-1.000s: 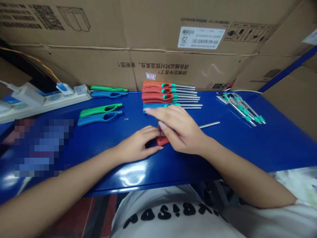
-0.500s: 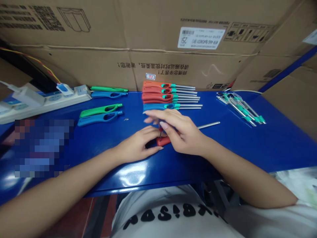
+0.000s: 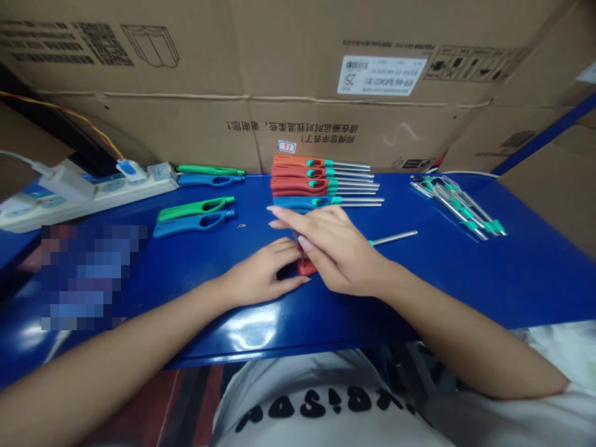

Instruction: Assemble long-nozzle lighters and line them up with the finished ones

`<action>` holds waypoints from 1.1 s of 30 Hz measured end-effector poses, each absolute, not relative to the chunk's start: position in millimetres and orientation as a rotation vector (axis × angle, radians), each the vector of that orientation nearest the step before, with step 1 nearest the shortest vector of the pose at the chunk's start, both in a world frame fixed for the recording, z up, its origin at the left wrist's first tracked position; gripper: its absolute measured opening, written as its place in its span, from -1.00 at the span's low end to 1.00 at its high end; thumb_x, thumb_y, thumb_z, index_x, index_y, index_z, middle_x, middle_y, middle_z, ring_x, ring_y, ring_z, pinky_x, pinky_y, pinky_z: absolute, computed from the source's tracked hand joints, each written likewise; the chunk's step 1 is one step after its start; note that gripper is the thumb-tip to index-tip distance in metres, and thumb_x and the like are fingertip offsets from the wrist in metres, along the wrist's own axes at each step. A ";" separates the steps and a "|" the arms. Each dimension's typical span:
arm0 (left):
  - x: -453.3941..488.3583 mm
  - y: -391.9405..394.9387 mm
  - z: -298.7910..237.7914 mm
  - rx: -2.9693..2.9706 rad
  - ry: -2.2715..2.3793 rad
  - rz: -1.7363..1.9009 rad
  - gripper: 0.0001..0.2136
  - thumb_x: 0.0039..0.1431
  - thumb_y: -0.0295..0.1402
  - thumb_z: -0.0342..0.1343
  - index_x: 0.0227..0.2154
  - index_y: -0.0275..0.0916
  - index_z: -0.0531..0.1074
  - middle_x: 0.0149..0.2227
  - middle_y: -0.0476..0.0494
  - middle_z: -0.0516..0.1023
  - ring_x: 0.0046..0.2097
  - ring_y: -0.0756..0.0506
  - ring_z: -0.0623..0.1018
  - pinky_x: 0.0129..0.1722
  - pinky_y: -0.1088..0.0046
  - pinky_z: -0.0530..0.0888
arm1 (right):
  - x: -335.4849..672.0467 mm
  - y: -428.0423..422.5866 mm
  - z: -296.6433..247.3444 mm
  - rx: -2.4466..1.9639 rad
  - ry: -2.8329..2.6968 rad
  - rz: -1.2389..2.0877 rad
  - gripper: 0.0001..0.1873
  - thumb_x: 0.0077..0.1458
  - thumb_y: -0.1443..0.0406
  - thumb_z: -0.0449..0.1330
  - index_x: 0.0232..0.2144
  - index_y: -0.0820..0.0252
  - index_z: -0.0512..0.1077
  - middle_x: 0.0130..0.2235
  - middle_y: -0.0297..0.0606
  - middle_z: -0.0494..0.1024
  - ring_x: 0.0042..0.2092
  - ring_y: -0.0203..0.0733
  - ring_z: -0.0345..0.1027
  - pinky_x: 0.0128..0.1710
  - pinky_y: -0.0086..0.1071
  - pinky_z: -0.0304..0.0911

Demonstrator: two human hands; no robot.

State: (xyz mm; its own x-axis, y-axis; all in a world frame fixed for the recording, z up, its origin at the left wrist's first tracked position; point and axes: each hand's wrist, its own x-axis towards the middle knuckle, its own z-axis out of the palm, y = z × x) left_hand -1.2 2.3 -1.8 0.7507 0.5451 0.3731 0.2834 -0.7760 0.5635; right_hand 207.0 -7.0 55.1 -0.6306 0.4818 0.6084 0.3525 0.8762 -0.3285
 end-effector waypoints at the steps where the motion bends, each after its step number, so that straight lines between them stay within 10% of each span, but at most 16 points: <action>1: -1.5 2.2 -1.5 2.473 0.625 0.731 -0.77 0.31 -0.33 0.18 -0.01 -0.24 0.48 0.00 -0.24 0.58 0.05 -0.21 0.55 0.11 0.17 0.50 | 206.6 -6.4 54.0 -0.606 -2.283 0.324 -0.56 0.40 0.39 -0.05 0.25 0.17 0.32 0.00 -0.19 0.64 -0.05 -0.18 0.45 0.02 -0.20 0.21; 9: -1.0 2.0 -2.0 2.458 0.629 0.737 -0.81 0.30 -0.32 0.20 -0.07 -0.22 0.49 -0.09 -0.19 0.60 0.01 -0.18 0.57 0.05 0.21 0.54 | 207.7 2.9 47.5 -0.587 -2.114 0.045 -0.86 0.30 0.22 0.24 -0.23 0.16 0.54 -0.42 -0.33 0.59 -0.32 -0.23 0.41 -0.18 -0.27 0.21; 15: -1.2 2.2 0.7 2.462 0.603 0.728 -0.78 0.32 -0.32 0.18 -0.01 -0.22 0.49 0.01 -0.23 0.59 0.08 -0.21 0.55 0.15 0.15 0.49 | 208.6 0.6 50.7 -0.513 -2.191 0.252 -0.61 0.41 0.36 -0.07 0.14 0.15 0.43 -0.02 -0.15 0.64 0.00 -0.16 0.48 0.02 -0.18 0.27; 21: -1.0 2.3 -1.7 2.461 0.609 0.746 -0.80 0.30 -0.34 0.21 -0.06 -0.22 0.50 -0.04 -0.22 0.60 0.06 -0.20 0.56 0.12 0.15 0.51 | 210.0 1.1 53.4 -0.511 -2.153 0.068 -0.84 0.35 0.30 0.15 -0.13 0.16 0.54 -0.28 -0.27 0.65 -0.24 -0.21 0.47 -0.11 -0.23 0.26; 25: -0.3 2.4 -2.4 2.461 0.604 0.763 -0.79 0.31 -0.33 0.19 -0.02 -0.19 0.49 -0.07 -0.17 0.61 0.04 -0.19 0.57 0.14 0.14 0.50 | 215.2 0.8 54.3 -0.487 -2.257 -0.135 -0.74 0.37 0.26 0.13 0.03 0.16 0.50 -0.30 -0.28 0.64 -0.26 -0.20 0.47 -0.17 -0.22 0.24; 33: -0.5 0.3 2.2 2.496 0.622 0.720 -0.80 0.33 -0.32 0.16 -0.03 -0.21 0.49 -0.08 -0.20 0.59 0.00 -0.19 0.57 0.07 0.19 0.53 | 211.2 -0.3 56.8 -0.442 -2.176 0.286 -0.66 0.39 0.36 0.01 0.07 0.16 0.50 -0.17 -0.20 0.66 -0.11 -0.21 0.50 -0.03 -0.23 0.37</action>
State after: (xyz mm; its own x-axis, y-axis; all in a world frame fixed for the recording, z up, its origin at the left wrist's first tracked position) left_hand -0.5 0.3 2.2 0.7600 0.5339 0.3706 0.2896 -0.7887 0.5423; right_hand 211.2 -0.3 56.8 -0.5565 0.4108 0.7222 0.2101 0.9105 -0.3561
